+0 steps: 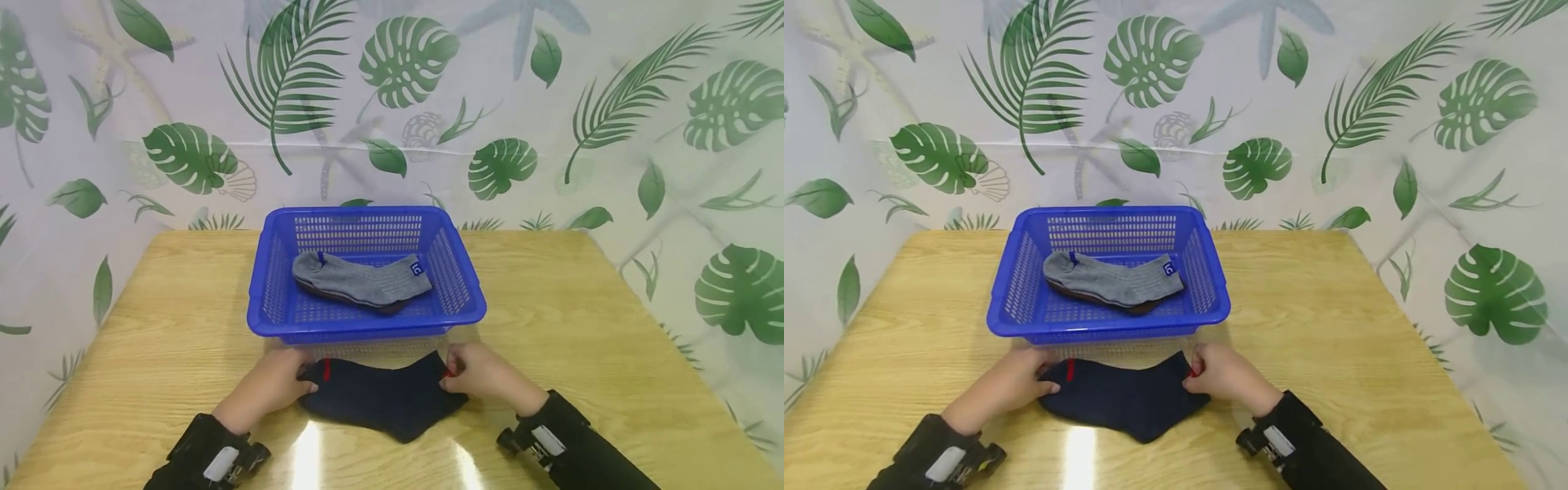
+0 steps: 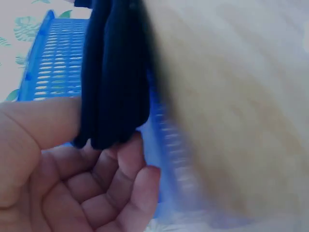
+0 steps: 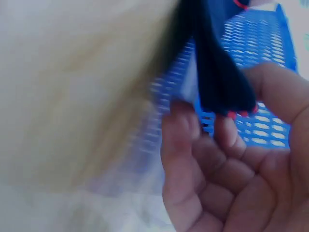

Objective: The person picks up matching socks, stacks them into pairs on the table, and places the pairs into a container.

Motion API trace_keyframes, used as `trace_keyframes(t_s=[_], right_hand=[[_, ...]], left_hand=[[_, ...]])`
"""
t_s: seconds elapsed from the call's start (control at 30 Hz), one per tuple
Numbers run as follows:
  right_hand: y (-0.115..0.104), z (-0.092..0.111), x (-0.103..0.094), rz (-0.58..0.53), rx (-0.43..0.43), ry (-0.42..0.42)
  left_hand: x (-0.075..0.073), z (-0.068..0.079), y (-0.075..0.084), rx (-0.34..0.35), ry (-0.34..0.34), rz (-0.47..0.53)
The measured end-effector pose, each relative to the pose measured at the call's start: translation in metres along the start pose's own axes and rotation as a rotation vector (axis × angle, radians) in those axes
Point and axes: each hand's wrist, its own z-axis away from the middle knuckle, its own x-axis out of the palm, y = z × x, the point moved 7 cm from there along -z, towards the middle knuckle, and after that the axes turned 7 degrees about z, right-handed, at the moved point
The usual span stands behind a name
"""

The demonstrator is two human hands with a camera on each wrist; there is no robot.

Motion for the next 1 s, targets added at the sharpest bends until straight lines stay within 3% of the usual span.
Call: trace_keyframes(t_s=[0.17, 0.27, 0.37, 0.47, 0.57, 0.67, 0.77, 0.87, 1.0], right_hand=[[-0.021, 0.006, -0.019, -0.109, -0.111, -0.06], [-0.036, 0.008, -0.032, -0.216, -0.157, -0.079], [-0.052, 0.009, -0.048, -0.308, -0.203, -0.07], [-0.065, 0.008, -0.07, -0.301, -0.224, 0.014], [-0.073, 0.002, -0.096, -0.233, -0.185, 0.132], [-0.077, -0.01, -0.123, -0.181, -0.114, 0.221], [-0.076, -0.029, -0.145, -0.134, -0.053, 0.265], [-0.071, -0.054, -0.157, -0.061, 0.016, 0.265], [-0.064, -0.095, -0.157, 0.007, 0.081, 0.206]], left_hand=[[-0.023, 0.013, 0.016, 0.061, -0.089, 0.143], [-0.043, 0.017, 0.029, 0.1, -0.102, 0.212], [-0.067, 0.017, 0.043, 0.121, -0.024, 0.257], [-0.094, 0.01, 0.055, 0.103, 0.164, 0.292], [-0.117, -0.005, 0.066, 0.088, 0.363, 0.343], [-0.135, -0.027, 0.075, 0.083, 0.464, 0.365], [-0.148, -0.052, 0.073, 0.053, 0.489, 0.368], [-0.153, -0.081, 0.058, -0.026, 0.474, 0.409], [-0.144, -0.115, 0.028, -0.176, 0.429, 0.626]])
